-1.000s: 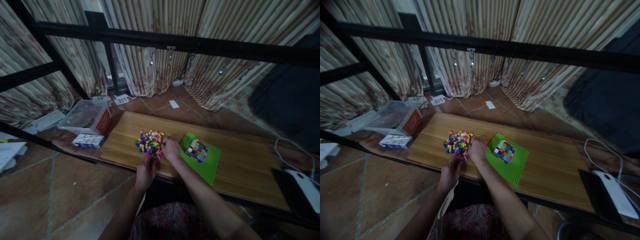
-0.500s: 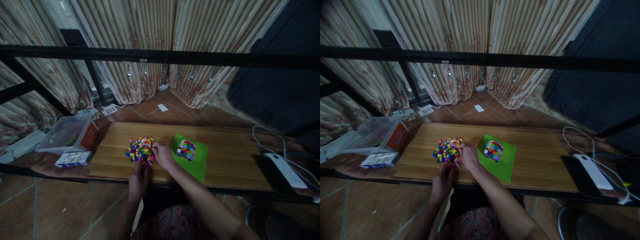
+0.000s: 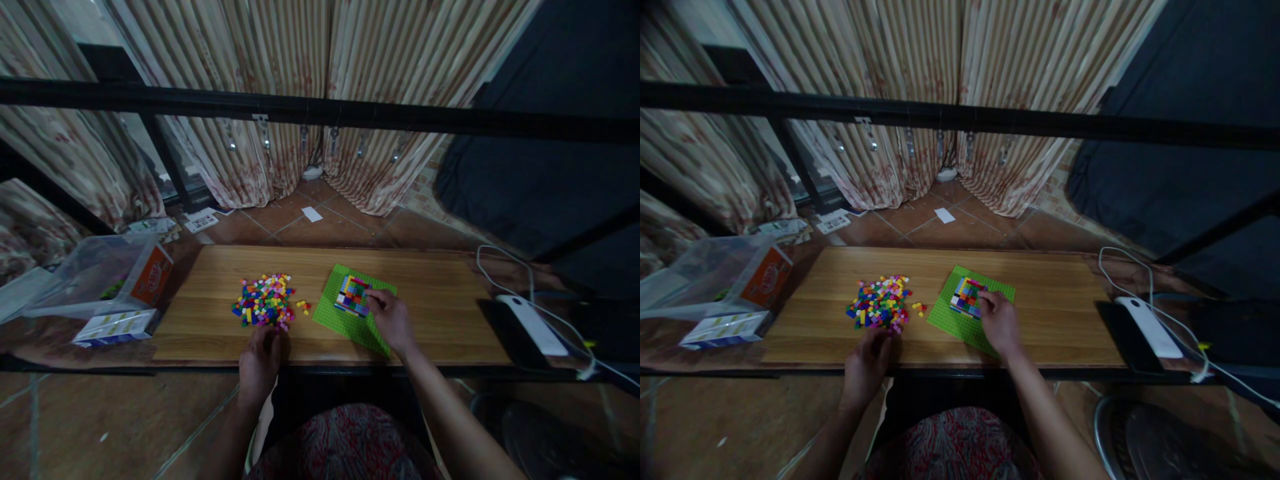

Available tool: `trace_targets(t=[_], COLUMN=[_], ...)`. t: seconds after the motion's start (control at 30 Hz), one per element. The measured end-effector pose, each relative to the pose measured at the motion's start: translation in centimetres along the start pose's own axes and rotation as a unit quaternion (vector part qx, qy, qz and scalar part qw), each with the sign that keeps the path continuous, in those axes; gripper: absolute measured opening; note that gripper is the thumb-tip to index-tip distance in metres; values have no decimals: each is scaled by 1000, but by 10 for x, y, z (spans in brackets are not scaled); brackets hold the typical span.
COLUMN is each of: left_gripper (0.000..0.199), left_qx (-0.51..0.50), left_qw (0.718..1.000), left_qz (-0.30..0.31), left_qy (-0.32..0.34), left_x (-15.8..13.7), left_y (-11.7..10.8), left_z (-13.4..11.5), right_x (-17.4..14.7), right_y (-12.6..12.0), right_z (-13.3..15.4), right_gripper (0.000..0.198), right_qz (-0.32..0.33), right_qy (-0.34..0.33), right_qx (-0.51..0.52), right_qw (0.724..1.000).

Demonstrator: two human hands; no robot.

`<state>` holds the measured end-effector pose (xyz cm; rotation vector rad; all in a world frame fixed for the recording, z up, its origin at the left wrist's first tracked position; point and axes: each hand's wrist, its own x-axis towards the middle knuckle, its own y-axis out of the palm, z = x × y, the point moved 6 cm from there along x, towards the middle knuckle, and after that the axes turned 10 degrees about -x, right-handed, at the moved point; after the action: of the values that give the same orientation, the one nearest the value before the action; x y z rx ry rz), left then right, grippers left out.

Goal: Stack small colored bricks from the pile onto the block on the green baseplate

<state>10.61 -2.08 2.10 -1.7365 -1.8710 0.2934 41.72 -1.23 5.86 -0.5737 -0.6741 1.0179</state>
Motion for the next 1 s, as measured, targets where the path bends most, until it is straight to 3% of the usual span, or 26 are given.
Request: trace_targets(t=[0.33, 0.73, 1.0], left_gripper=[17, 17, 16], left_qx=[8, 8, 8], left_qw=[1000, 1000, 1000], left_qz=[-9, -9, -2], left_qy=[4, -17, -19], left_x=[-1, -2, -3], left_y=[1, 0, 1], left_z=[2, 0, 0], right_x=[21, 20, 14], right_y=[16, 20, -1], right_z=[13, 19, 2], right_gripper=[25, 30, 33], right_qz=[11, -7, -57], right_qy=[-12, 10, 39], right_qx=[-178, -178, -142], right_qw=[984, 984, 987])
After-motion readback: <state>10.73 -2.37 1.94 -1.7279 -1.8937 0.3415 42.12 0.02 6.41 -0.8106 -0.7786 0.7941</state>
